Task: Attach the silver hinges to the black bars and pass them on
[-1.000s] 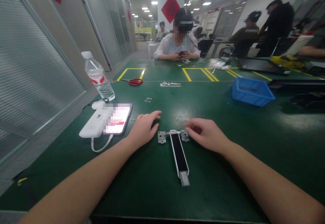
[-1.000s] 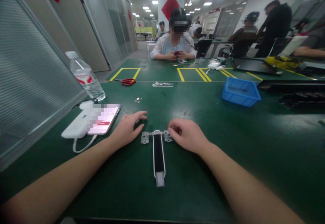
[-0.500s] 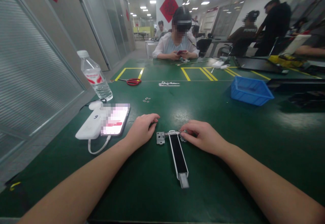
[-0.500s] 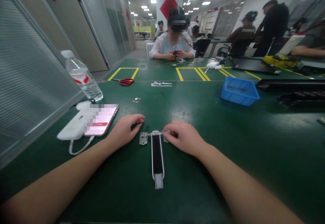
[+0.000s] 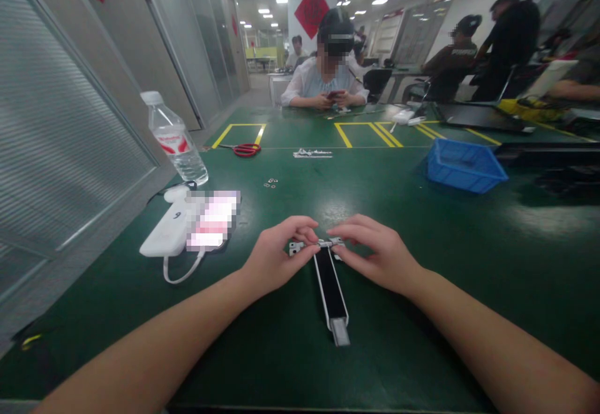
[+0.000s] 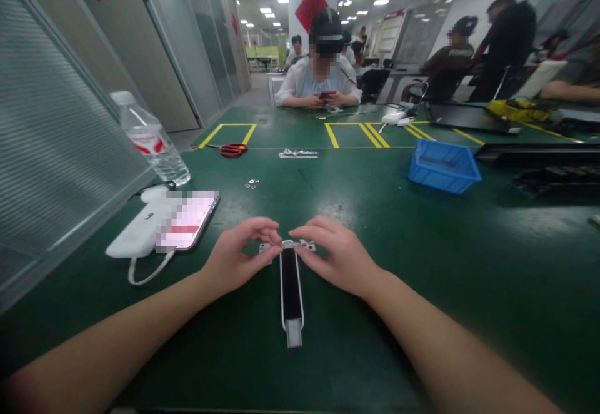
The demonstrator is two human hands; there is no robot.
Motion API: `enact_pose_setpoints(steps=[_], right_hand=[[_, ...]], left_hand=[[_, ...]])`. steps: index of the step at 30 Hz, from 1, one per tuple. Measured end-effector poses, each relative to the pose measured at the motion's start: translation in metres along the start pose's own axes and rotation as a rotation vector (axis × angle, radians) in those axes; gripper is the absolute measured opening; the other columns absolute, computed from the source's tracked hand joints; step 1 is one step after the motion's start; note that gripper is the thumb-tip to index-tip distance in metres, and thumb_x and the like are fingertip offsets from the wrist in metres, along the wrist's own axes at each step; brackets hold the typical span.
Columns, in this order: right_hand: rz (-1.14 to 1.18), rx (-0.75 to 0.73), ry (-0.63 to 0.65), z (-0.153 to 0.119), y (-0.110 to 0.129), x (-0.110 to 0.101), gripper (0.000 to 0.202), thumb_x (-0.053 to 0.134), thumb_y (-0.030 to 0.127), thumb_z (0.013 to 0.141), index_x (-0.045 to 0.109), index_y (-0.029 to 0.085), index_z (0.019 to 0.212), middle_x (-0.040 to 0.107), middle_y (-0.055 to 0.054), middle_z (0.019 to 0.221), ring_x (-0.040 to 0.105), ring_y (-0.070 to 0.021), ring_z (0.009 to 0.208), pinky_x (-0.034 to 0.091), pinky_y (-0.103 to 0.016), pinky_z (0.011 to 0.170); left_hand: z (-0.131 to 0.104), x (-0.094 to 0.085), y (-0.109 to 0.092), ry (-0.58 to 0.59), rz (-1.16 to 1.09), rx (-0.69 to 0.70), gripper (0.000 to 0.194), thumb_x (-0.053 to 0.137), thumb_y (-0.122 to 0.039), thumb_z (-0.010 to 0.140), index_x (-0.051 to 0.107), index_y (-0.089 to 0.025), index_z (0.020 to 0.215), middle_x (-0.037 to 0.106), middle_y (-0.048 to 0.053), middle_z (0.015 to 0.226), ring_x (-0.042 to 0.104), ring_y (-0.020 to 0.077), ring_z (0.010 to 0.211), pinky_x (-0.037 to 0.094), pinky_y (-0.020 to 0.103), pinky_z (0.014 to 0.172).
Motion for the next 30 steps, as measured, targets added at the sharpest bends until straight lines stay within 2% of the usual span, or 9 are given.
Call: enact_pose_setpoints(steps=[4, 8, 12, 20, 24, 28, 30], right_hand=[[0.049, -0.060, 0.035, 0.001, 0.014, 0.007, 0.017, 0.059, 0.014, 0.087, 0.065, 0.016, 0.103, 0.068, -0.007, 0.087, 0.064, -0.0154, 0.080, 0.055, -0.029, 0.069], [0.047, -0.082, -0.022, 0.001, 0.018, 0.004, 0.014, 0.061, 0.014, 0.086, 0.065, 0.018, 0.099, 0.070, -0.006, 0.086, 0.066, -0.0142, 0.077, 0.057, -0.028, 0.068], [0.050, -0.115, -0.064, 0.000, 0.022, 0.000, 0.013, 0.064, 0.014, 0.085, 0.066, 0.017, 0.097, 0.071, -0.007, 0.087, 0.067, -0.0144, 0.078, 0.058, -0.027, 0.067], [0.047, -0.122, -0.026, 0.000, 0.026, 0.002, 0.010, 0.061, 0.017, 0.088, 0.067, 0.017, 0.096, 0.072, -0.007, 0.088, 0.068, -0.0148, 0.079, 0.058, -0.026, 0.067], [0.036, -0.108, -0.025, 0.001, 0.023, 0.000, 0.010, 0.060, 0.017, 0.088, 0.068, 0.017, 0.094, 0.071, -0.007, 0.085, 0.067, -0.0154, 0.077, 0.057, -0.027, 0.066], [-0.022, -0.033, -0.015, 0.002, 0.006, -0.005, 0.009, 0.062, 0.018, 0.086, 0.068, 0.017, 0.093, 0.069, -0.005, 0.080, 0.064, -0.0136, 0.071, 0.054, -0.026, 0.063], [-0.047, 0.037, 0.009, 0.001, -0.007, -0.006, 0.008, 0.063, 0.018, 0.085, 0.068, 0.016, 0.091, 0.068, -0.005, 0.078, 0.062, -0.0128, 0.068, 0.052, -0.024, 0.059]], left_hand=[[-0.001, 0.004, 0.001, -0.028, -0.136, -0.044, 0.030, 0.064, -0.012, 0.081, 0.053, -0.016, 0.109, 0.066, 0.002, 0.086, 0.067, 0.0124, 0.079, 0.056, 0.026, 0.076], [-0.001, 0.004, 0.006, -0.058, -0.261, -0.095, 0.036, 0.068, -0.013, 0.078, 0.051, -0.017, 0.110, 0.066, 0.002, 0.086, 0.067, 0.0124, 0.077, 0.057, 0.025, 0.074], [-0.002, 0.007, 0.007, -0.047, -0.330, -0.132, 0.040, 0.071, -0.012, 0.075, 0.052, -0.017, 0.110, 0.065, 0.001, 0.086, 0.066, 0.0114, 0.075, 0.058, 0.023, 0.072], [-0.003, 0.011, 0.004, -0.020, -0.431, -0.143, 0.041, 0.073, -0.011, 0.074, 0.053, -0.017, 0.109, 0.064, 0.002, 0.089, 0.066, 0.0097, 0.073, 0.057, 0.021, 0.071], [-0.002, 0.009, -0.003, 0.006, -0.323, -0.080, 0.034, 0.068, -0.014, 0.078, 0.053, -0.016, 0.109, 0.066, 0.003, 0.088, 0.066, 0.0124, 0.076, 0.057, 0.026, 0.074], [0.001, 0.001, -0.012, 0.021, 0.040, 0.028, 0.017, 0.060, -0.017, 0.082, 0.058, -0.017, 0.099, 0.066, 0.004, 0.088, 0.064, 0.0157, 0.081, 0.051, 0.032, 0.075], [0.002, 0.001, -0.011, 0.062, 0.212, 0.057, 0.015, 0.056, -0.018, 0.082, 0.059, -0.018, 0.097, 0.068, 0.004, 0.092, 0.063, 0.0180, 0.087, 0.045, 0.036, 0.079]])
Point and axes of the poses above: each hand's wrist, its own z-axis towards the middle knuckle, its own x-axis out of the palm, y = z × x, the point moved 9 cm from there along z, towards the middle knuckle
